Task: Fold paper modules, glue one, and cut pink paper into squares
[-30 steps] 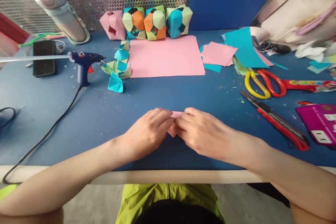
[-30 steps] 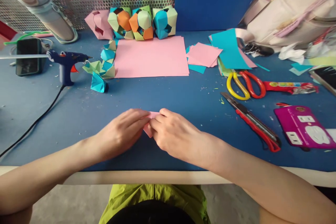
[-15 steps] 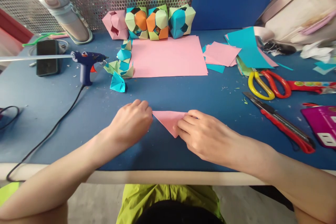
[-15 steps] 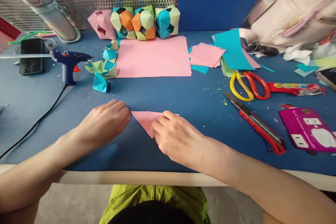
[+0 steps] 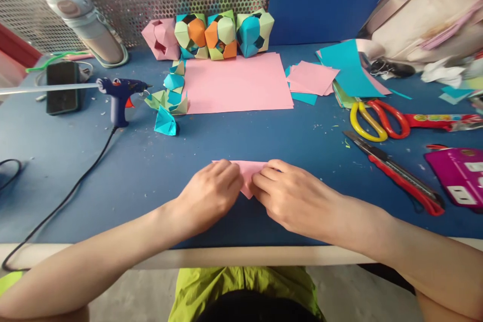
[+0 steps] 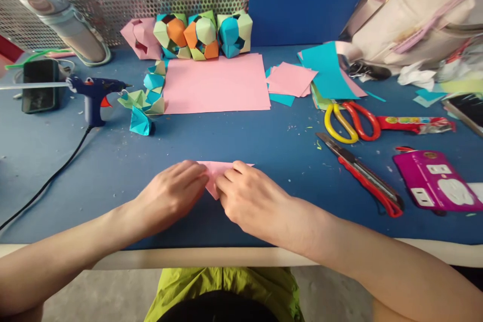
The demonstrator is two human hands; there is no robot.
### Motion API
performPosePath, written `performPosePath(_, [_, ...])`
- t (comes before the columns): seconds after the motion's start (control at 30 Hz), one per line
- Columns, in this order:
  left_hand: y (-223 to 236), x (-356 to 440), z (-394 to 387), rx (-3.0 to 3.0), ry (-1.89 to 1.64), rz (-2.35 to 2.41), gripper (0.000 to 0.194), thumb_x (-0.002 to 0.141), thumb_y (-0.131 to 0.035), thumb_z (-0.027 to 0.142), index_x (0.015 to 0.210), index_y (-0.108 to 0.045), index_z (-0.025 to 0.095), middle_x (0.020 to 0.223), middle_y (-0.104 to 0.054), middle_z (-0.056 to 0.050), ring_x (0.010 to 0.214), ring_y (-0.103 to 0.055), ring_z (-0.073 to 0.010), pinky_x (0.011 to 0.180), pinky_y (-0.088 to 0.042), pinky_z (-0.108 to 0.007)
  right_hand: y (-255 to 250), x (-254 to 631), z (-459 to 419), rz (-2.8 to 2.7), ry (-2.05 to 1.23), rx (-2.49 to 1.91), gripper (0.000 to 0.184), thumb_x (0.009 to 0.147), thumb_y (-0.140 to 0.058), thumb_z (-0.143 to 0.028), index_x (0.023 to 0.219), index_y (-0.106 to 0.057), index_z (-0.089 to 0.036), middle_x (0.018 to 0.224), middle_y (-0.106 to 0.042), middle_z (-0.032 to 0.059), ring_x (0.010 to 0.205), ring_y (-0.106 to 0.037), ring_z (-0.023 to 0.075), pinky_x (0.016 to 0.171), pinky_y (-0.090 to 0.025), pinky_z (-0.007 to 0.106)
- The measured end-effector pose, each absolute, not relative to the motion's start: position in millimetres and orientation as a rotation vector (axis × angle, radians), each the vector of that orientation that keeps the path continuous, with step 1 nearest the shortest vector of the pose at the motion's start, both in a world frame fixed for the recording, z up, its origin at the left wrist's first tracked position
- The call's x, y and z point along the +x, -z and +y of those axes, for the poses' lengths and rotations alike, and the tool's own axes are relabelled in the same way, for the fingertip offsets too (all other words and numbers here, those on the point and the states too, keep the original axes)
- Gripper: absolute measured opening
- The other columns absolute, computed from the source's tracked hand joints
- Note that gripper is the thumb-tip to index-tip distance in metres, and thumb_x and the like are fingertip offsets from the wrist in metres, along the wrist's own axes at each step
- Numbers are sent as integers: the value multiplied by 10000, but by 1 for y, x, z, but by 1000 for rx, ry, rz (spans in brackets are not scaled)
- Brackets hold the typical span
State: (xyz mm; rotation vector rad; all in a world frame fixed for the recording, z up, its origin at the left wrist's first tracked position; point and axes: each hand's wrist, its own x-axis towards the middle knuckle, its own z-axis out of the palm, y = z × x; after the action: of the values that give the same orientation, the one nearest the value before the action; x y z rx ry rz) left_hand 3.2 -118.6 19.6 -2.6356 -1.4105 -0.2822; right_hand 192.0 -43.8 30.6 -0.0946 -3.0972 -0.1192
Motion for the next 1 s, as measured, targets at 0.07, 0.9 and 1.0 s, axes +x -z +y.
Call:
performPosePath(0.07, [-20,9,-121,-2743,392,-1309,250,880,-422,52,689,-553,146,728,-561,-58,656,-511,-166,600,-493,-293,-31,192,-44,-3098,82,-117,135,783,-540,-105,781,-668,-146,780,-617,65,764,-548,214,733,-375,363])
performPosePath(0.9, [-20,22,-133,-2732,327,-1261,275,881,-540,279,948,-662,42,929,-668,-142,840,-647,-268,679,-584,-371,-18,183,3,-3004,-507,-31,318,898,-409,-23,1031,-674,-137,1142,-671,81,1004,-560,180,859,-429,335])
performPosePath(1.0, [-21,22,-132,-2754,320,-1261,241,883,-543,278,856,-667,73,826,-655,-111,774,-640,-253,624,-580,-367,-33,202,11,-3060,-458,-202,350,836,-428,21,954,-702,-163,1022,-707,60,924,-584,174,823,-422,326])
